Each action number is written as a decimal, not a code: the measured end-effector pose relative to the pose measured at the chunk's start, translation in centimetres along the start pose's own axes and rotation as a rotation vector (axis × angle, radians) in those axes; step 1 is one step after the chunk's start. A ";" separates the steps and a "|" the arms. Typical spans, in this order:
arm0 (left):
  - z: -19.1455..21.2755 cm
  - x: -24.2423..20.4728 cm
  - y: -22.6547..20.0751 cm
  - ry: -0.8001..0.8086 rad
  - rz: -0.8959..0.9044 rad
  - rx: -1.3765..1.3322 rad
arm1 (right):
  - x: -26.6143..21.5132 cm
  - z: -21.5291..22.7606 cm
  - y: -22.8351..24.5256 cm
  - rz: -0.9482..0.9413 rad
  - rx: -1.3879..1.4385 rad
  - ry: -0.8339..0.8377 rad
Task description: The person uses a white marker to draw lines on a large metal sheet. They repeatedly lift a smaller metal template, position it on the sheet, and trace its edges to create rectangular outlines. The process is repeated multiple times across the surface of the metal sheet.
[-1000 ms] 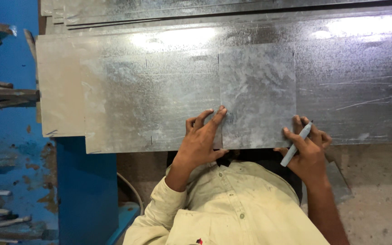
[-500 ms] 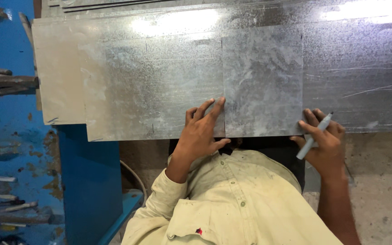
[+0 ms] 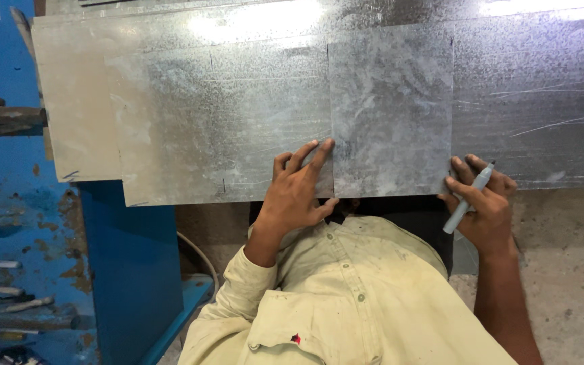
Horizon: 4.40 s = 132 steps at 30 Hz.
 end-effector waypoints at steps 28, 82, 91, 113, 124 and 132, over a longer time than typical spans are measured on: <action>-1.0 -0.2 0.5 -0.023 0.005 0.107 | 1.0 0.6 1.0 0.003 -0.021 -0.001; -4.1 9.6 -9.2 0.174 0.024 0.228 | 15.9 -1.3 -12.9 -0.319 0.481 -0.557; -4.3 9.2 -7.9 0.340 0.109 0.254 | 16.7 -0.7 -12.2 -0.320 0.347 -0.501; -6.1 6.7 -6.9 0.299 -0.006 0.250 | 16.3 -0.1 -11.1 -0.192 0.410 -0.592; -6.1 4.8 -7.0 0.086 -0.096 0.234 | 16.3 -0.3 -11.2 -0.214 0.321 -0.529; -6.2 4.7 -7.0 0.031 -0.124 0.249 | 15.8 -1.1 -12.0 -0.204 0.395 -0.528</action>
Point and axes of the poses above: each hand's wrist, its own x-axis towards the middle knuckle, its own z-axis out of the back of the hand, y = z × x, the point moved 8 cm from there along x, towards the middle knuckle, and after that the axes turned 15 degrees about z, right-handed, at the moved point
